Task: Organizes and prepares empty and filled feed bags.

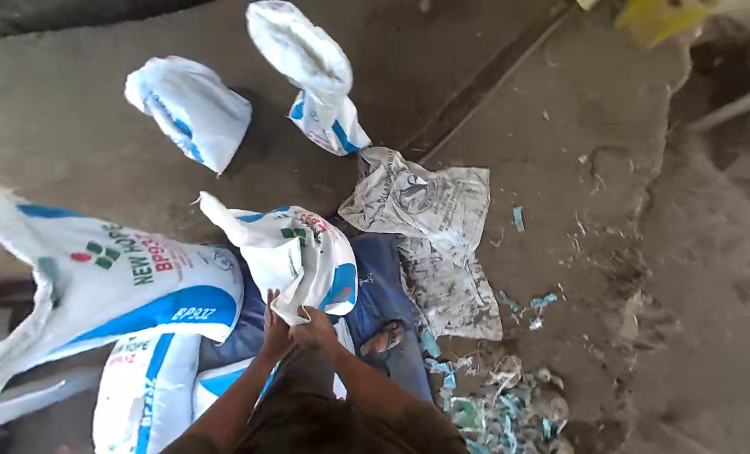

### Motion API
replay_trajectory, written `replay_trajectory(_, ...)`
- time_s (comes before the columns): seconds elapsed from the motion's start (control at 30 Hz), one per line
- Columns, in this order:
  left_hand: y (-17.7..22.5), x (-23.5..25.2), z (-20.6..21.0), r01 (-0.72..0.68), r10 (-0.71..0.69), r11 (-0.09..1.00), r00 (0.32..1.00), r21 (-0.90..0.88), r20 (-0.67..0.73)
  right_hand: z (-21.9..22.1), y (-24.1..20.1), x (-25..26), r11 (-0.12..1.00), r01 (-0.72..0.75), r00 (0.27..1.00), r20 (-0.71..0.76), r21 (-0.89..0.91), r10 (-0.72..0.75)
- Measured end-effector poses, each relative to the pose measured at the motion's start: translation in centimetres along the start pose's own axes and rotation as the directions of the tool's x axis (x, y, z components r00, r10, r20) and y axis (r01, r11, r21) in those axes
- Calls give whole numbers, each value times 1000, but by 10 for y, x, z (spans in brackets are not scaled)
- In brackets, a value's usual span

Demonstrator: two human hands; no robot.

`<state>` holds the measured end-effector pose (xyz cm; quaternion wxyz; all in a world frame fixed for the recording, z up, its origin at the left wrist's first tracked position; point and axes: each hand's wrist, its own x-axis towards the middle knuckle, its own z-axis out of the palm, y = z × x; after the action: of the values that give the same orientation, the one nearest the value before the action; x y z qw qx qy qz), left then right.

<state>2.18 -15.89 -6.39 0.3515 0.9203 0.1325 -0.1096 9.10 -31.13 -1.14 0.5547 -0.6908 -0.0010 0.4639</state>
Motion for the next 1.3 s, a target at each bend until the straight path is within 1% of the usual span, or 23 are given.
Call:
replay_trajectory(0.1, 4, 10, 18, 65, -68, 997, 994, -40, -85, -7, -10, 8, 993, 7, 1000, 12, -116, -6)
replay_trajectory(0.17, 7, 4, 27, 80, -113, 982, 976, -172, -188, -4, -11, 11, 978, 11, 999, 32, -208, -4)
replay_trajectory(0.27, 16, 2, 42, -17, -188, 894, 893, -448, -409, 4, -21, 9, 937, 59, 998, -1, -344, -63)
replay_trajectory(0.3, 19, 5, 45, -38, -219, 878, 855, -478, -470, 4, -30, 8, 907, 81, 996, 0, -414, -89)
replay_trajectory(0.33, 23, 6, 43, -8, -259, 874, 839, -487, -479, 4, -39, 7, 867, 99, 994, 16, -489, -105)
replay_trajectory(0.4, 30, 8, 31, 139, -352, 864, 854, -483, -383, -2, -57, 11, 753, 135, 991, 91, -644, -100)
replay_trajectory(0.43, 30, 8, 27, 185, -367, 863, 869, -470, -332, -6, -68, 14, 683, 147, 987, 154, -716, -51)
replay_trajectory(0.5, 20, 9, 27, 179, -351, 863, 884, -472, -308, -15, -95, 26, 582, 194, 961, 271, -790, 47)
replay_trajectory(0.53, 16, 10, 30, 159, -356, 853, 874, -497, -331, -21, -109, 37, 585, 213, 948, 309, -783, 69)
replay_trajectory(0.6, 14, 15, 34, 139, -430, 795, 816, -590, -386, -37, -139, 67, 647, 219, 947, 320, -730, 40)
replay_trajectory(0.67, 22, 19, 29, 207, -582, 661, 749, -722, -317, -58, -161, 111, 669, 227, 956, 292, -707, -16)
replay_trajectory(0.7, 30, 16, 28, 250, -657, 576, 708, -779, -259, -70, -167, 132, 658, 217, 961, 278, -721, -12)
replay_trajectory(0.77, 33, 27, 19, 256, -733, 474, 645, -843, -216, -89, -190, 183, 584, 222, 959, 285, -781, 15)
replay_trajectory(0.83, 33, 34, 12, 240, -740, 452, 638, -859, -212, -96, -211, 224, 501, 219, 958, 281, -837, 49)
replay_trajectory(0.93, 30, 34, -1, 219, -725, 459, 652, -861, -221, -73, -246, 276, 407, 235, 958, 280, -883, 54)
replay_trajectory(1.0, 34, 32, 1, 182, -762, 447, 591, -876, -266, -42, -268, 313, 305, 308, 940, 337, -901, 49)
replay_trajectory(1.07, 41, 30, 4, 133, -822, 413, 481, -901, -306, -9, -279, 354, 177, 460, 880, 474, -870, 44)
replay_trajectory(1.1, 44, 31, 7, 112, -856, 393, 408, -913, -318, 5, -281, 374, 133, 569, 814, 579, -811, 49)
replay_trajectory(1.13, 48, 33, 11, 91, -889, 368, 325, -925, -321, 16, -280, 393, 117, 694, 709, 702, -711, 63)
replay_trajectory(1.2, 59, 39, 13, 3, -939, 308, 163, -952, -303, 41, -280, 423, 80, 887, 435, 881, -454, 184)
replay_trajectory(1.23, 65, 43, 11, -55, -953, 282, 95, -958, -286, 53, -281, 431, 38, 939, 317, 903, -342, 290)
replay_trajectory(1.27, 70, 45, 8, -96, -965, 255, 33, -962, -259, 64, -283, 436, 6, 968, 227, 891, -250, 393)
replay_trajectory(1.3, 73, 44, 4, -122, -975, 222, -13, -967, -222, 71, -286, 443, 20, 980, 168, 869, -200, 466)
